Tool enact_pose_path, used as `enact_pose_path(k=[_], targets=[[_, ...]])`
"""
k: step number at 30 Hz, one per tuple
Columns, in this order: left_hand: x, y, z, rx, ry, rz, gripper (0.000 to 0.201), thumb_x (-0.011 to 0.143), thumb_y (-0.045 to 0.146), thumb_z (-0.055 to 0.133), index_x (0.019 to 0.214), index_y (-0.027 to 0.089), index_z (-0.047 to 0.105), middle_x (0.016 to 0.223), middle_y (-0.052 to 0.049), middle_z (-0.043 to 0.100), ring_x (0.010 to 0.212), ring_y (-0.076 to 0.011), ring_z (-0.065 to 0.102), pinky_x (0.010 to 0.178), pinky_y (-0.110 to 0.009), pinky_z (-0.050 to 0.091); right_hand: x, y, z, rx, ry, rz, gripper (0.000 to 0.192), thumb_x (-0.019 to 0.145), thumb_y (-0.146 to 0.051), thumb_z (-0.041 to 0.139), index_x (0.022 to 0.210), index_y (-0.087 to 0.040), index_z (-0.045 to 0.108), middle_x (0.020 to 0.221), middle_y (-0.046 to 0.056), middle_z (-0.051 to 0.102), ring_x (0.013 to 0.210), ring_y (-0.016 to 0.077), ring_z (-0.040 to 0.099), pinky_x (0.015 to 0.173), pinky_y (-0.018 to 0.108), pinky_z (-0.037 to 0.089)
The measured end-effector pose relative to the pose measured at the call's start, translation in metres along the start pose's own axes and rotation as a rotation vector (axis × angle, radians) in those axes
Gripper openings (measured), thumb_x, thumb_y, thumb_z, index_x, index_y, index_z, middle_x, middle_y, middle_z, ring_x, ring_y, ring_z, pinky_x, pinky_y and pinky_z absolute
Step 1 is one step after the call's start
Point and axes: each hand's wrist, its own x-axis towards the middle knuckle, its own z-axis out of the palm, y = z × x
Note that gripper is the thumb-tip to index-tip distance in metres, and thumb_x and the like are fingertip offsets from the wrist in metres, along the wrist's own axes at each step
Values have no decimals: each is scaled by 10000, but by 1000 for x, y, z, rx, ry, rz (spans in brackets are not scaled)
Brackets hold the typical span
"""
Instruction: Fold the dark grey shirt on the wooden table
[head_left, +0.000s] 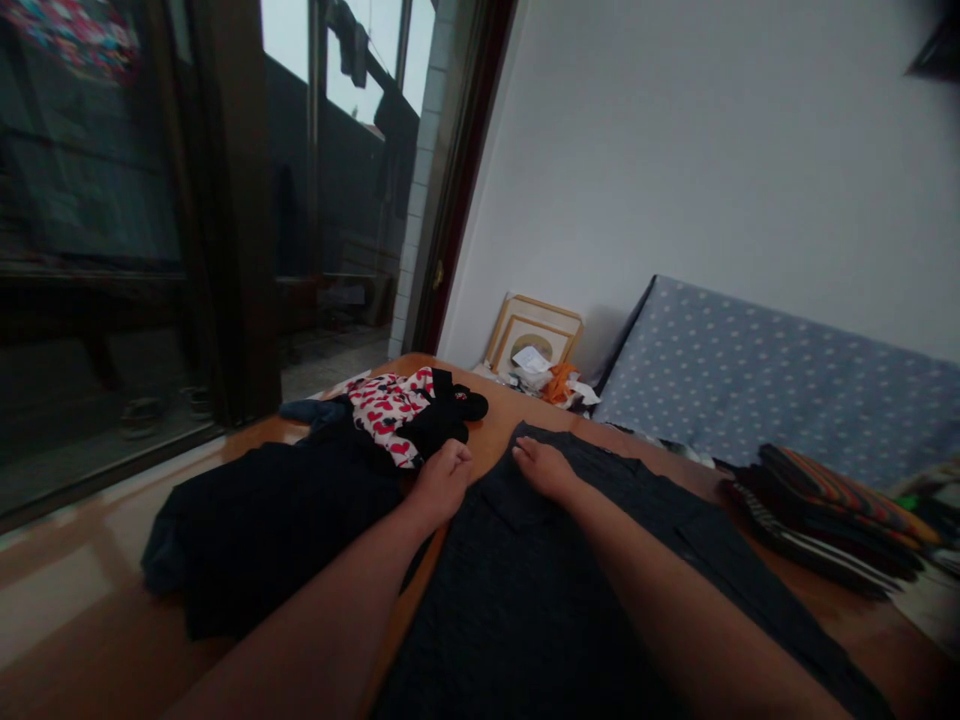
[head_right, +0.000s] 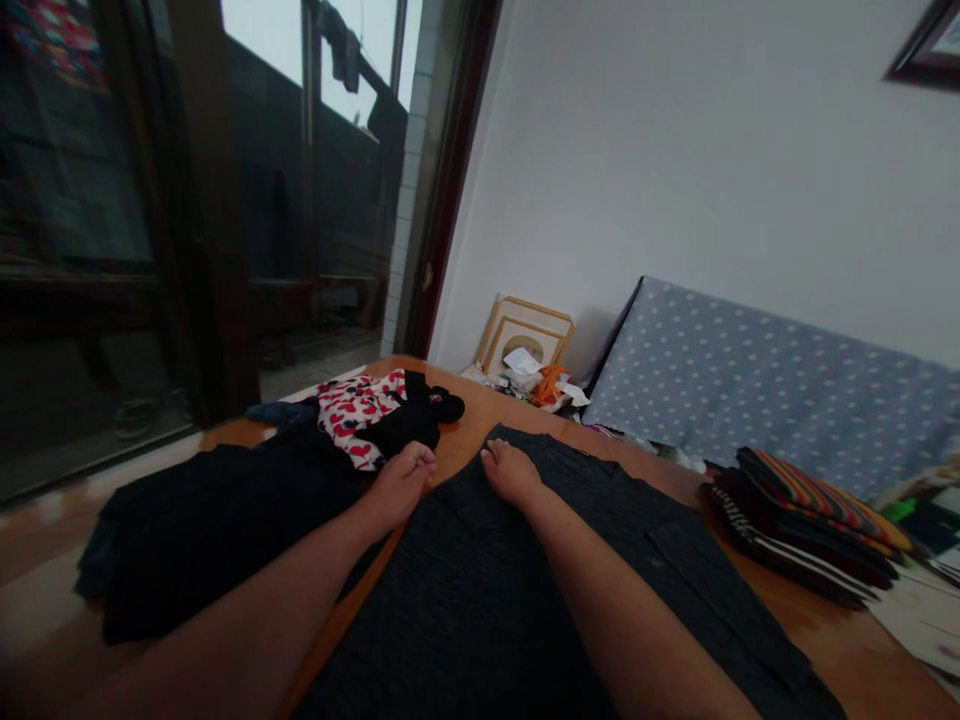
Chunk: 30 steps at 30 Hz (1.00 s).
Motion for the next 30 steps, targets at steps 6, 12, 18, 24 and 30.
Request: enact_pose_path(k=[6,12,18,24,30], targets=[[-1,4,0,-42,-7,19,80,818,141,510,822,203,561,793,16,610,765,-141,571,698,-253,431,-39,-36,-7,65,36,-175,348,951,-372,510,1219,-218,670,1256,87,661,1175,238,584,1031,341,394],[-2,5,0,-121,27,-16,60,839,187,515,852,199,572,828,6,635,773,-141,589,738,-266,454,-66,-64,-9,-140,-4,-235,322,799,-445,689,1021,-214,668,1009,58,641,978,221,563,841,318,401],[-2,5,0,-130,36,-23,54,834,176,515,833,197,564,795,11,618,766,-142,576,706,-254,438,-61,-77,2,-187,112,-147,94,878,-292,565,897,-221,623,920,37,638,914,192,557,768,289,361],[0,2,-1,-169,7,-82,45,822,212,550,865,209,562,728,40,587,683,-129,556,621,-228,409,-57,-85,5,-117,191,-95,135,919,-342,534,921,-227,606,913,38,660,878,185,585,743,279,370],[4,-5,-1,-122,104,-105,95,827,157,497,878,210,557,815,11,643,751,-138,603,695,-251,449,-60,-90,11,-114,69,-181,163,912,-334,549,977,-238,664,991,38,681,960,192,600,802,275,399]])
